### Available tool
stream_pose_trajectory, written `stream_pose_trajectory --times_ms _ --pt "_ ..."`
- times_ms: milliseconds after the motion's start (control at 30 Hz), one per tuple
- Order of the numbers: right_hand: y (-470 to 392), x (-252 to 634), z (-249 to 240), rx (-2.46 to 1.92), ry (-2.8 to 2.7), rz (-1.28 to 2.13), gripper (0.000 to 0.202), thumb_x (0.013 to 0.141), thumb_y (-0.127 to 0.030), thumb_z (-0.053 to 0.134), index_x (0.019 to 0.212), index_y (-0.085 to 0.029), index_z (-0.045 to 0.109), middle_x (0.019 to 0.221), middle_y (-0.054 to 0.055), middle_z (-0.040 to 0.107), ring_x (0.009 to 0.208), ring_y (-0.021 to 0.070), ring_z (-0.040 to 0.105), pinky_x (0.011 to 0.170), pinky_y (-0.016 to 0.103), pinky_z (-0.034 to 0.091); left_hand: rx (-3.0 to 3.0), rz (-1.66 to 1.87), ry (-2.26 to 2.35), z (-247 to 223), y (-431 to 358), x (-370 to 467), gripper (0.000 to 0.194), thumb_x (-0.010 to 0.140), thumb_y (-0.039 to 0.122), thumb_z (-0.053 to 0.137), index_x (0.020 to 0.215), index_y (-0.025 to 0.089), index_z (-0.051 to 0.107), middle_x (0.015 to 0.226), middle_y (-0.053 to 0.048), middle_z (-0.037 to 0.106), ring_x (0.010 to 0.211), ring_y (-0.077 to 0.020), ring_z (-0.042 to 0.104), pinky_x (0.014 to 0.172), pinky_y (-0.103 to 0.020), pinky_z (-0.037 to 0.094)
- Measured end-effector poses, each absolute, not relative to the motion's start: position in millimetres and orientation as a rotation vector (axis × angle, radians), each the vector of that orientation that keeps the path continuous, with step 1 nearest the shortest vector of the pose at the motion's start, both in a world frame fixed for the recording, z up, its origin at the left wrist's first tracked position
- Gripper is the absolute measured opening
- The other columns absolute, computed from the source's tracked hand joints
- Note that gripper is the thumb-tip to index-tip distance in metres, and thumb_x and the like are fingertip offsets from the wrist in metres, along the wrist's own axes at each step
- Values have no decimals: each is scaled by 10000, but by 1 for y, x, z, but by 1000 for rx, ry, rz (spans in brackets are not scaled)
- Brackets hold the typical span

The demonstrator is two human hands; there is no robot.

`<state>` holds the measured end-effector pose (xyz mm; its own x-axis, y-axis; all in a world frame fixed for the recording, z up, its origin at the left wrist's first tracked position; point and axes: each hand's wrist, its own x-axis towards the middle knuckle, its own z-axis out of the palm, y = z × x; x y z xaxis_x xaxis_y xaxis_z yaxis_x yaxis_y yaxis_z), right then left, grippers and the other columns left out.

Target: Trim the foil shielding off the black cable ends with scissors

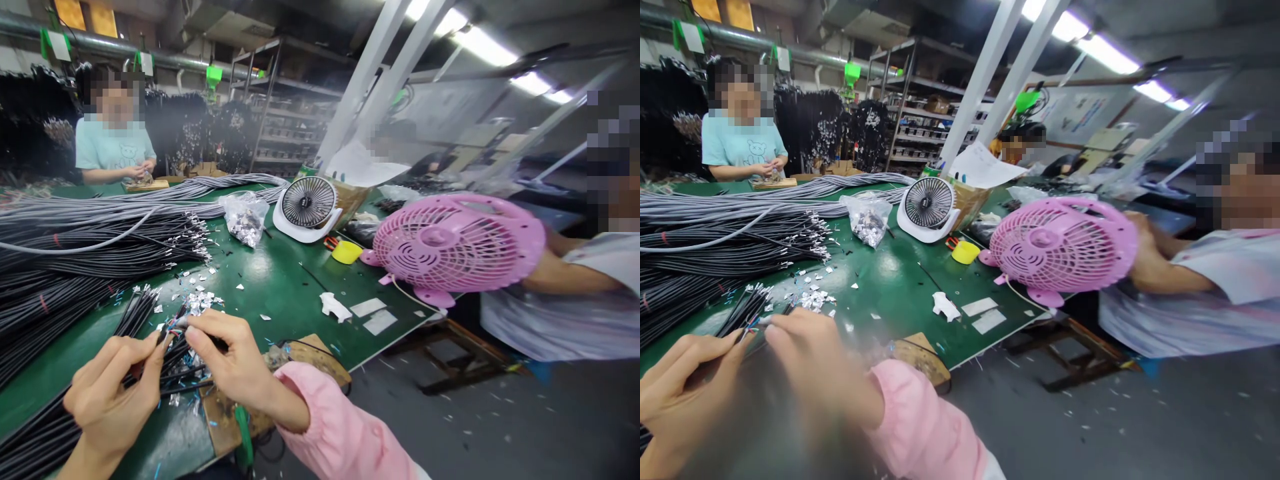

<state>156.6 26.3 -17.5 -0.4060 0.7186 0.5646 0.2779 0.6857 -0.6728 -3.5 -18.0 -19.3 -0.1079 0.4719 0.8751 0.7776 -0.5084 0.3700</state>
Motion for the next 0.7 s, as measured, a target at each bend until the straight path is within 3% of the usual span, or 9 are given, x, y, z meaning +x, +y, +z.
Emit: stream_pose_trajectory --times_ms 333,700 --pt "27 158 -21 -757 -1969 660 285 954 -396 562 812 -219 734 731 31 661 661 156 562 606 267 453 -1885 -1647 -1375 -22 -18 -4 234 765 28 718 851 242 681 602 71 620 481 -86 531 506 -237 460" --pt "27 156 -19 -778 -1942 658 363 1001 -365 467 798 -217 729 721 27 653 665 150 556 603 257 444 -1838 -1577 -1381 -23 -19 -2 246 744 11 744 849 222 672 623 72 640 493 -71 539 528 -216 465"
